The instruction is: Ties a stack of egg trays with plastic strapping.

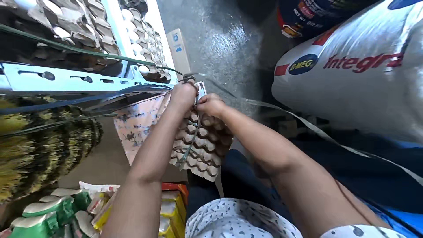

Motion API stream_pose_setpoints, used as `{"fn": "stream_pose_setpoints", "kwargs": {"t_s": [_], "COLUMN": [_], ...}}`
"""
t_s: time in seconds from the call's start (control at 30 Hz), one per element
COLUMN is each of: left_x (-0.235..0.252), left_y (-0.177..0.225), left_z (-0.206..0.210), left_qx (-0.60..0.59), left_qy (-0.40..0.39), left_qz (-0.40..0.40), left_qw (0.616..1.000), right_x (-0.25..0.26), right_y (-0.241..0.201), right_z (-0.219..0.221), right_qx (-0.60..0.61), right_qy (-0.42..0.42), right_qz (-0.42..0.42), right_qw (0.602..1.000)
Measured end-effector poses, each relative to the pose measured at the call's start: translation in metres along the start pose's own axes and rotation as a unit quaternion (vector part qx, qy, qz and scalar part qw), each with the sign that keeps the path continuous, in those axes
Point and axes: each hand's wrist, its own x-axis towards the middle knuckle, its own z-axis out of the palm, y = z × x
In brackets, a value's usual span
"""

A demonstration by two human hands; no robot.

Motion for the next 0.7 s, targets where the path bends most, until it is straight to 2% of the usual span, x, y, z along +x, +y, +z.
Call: {"fn": "stream_pose_setpoints", "kwargs": {"t_s": [0.1, 0.13, 0.17, 0.2, 0.23, 0.27, 0.3, 0.37, 0.4, 0.47, 0.53, 0.57, 0.6, 0.63, 0.7], "left_x": [-0.073, -0.108, -0.142, -0.174, -0.202, -0.225, -0.244, -0.261, -0.262, -0.259, -0.245, -0.242, -0.243, -0.245, -0.236], "left_y": [0.007, 0.008, 0.010, 0.016, 0.024, 0.034, 0.044, 0.059, 0.066, 0.084, 0.099, 0.105, 0.110, 0.116, 0.128], "left_z": [0.005, 0.022, 0.050, 0.081, 0.111, 0.139, 0.163, 0.202, 0.224, 0.256, 0.265, 0.269, 0.271, 0.267, 0.247], "left_qx": [-0.141, -0.187, -0.237, -0.289, -0.337, -0.383, -0.429, -0.549, -0.608, -0.698, -0.744, -0.758, -0.766, -0.762, -0.703], "left_qy": [0.086, 0.184, 0.304, 0.408, 0.475, 0.509, 0.501, 0.388, 0.332, 0.240, 0.186, 0.174, 0.169, 0.151, 0.121], "left_qz": [-0.008, 0.017, 0.027, -0.006, -0.076, -0.169, -0.273, -0.464, -0.508, -0.534, -0.566, -0.569, -0.563, -0.565, -0.623], "left_qw": [0.986, 0.965, 0.922, 0.866, 0.810, 0.752, 0.700, 0.577, 0.512, 0.413, 0.301, 0.265, 0.260, 0.279, 0.322], "right_x": [-0.001, 0.004, 0.012, 0.021, 0.031, 0.039, 0.047, 0.060, 0.065, 0.070, 0.064, 0.061, 0.059, 0.061, 0.065], "right_y": [-0.004, -0.003, -0.002, 0.000, 0.003, 0.006, 0.010, 0.019, 0.025, 0.035, 0.036, 0.035, 0.034, 0.036, 0.044], "right_z": [-0.006, -0.007, -0.009, -0.009, -0.011, -0.012, -0.012, -0.010, -0.009, -0.010, -0.013, -0.016, -0.018, -0.020, -0.020], "right_qx": [0.089, 0.107, 0.125, 0.140, 0.149, 0.149, 0.136, 0.104, 0.101, 0.091, 0.038, 0.005, -0.027, -0.041, 0.012], "right_qy": [-0.022, -0.033, -0.050, -0.068, -0.086, -0.098, -0.106, -0.106, -0.106, -0.116, -0.130, -0.145, -0.158, -0.168, -0.172], "right_qz": [0.035, 0.054, 0.080, 0.104, 0.123, 0.142, 0.153, 0.168, 0.166, 0.164, 0.173, 0.174, 0.171, 0.163, 0.142], "right_qw": [0.995, 0.992, 0.988, 0.982, 0.977, 0.974, 0.973, 0.974, 0.975, 0.975, 0.976, 0.974, 0.972, 0.971, 0.975]}}
